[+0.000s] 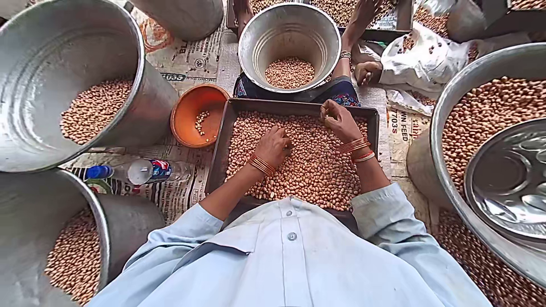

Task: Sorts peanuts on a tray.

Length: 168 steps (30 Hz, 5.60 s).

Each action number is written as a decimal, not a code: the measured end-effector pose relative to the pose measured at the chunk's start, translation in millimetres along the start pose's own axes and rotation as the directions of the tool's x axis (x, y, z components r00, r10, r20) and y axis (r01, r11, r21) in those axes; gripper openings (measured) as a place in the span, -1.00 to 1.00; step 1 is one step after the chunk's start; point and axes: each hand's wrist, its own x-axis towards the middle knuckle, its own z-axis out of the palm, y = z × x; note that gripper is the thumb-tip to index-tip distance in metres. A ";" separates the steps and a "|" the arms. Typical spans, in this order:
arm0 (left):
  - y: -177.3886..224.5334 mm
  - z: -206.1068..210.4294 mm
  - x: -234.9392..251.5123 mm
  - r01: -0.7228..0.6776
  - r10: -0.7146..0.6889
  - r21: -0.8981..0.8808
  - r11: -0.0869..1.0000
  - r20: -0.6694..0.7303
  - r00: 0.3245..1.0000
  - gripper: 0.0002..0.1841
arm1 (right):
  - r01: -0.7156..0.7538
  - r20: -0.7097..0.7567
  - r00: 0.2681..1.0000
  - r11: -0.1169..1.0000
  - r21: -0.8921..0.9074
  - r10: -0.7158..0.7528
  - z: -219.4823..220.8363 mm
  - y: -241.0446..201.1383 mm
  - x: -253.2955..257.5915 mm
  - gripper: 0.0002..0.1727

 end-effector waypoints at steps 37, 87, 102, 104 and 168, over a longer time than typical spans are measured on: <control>44.9 14.9 18.4 -0.009 0.015 -0.157 0.988 0.036 0.999 -0.75 | 0.153 0.366 0.911 0.666 -0.730 0.192 18.3 -15.9 -12.4 -0.83; -79.3 -41.4 2.9 0.384 -0.386 -0.050 0.922 -0.061 0.920 -0.78 | -0.332 -0.170 0.888 0.341 -0.880 0.428 -37.9 -39.7 -20.9 -0.68; -81.2 -29.2 -2.0 0.346 -0.344 0.006 0.938 -0.096 0.934 -0.80 | 0.119 0.196 0.981 0.846 -0.519 -0.018 28.3 -69.7 -27.9 -0.74; -82.2 -27.4 -2.3 0.349 -0.345 0.025 0.937 -0.100 0.933 -0.79 | -0.021 -0.002 1.000 0.710 -0.704 0.028 2.9 -62.5 -19.3 -0.81; -76.3 -97.6 -54.2 0.452 -0.379 0.070 0.889 -0.441 0.814 -0.78 | 0.091 0.260 0.950 0.645 -0.758 0.172 65.7 -37.3 -5.7 -0.76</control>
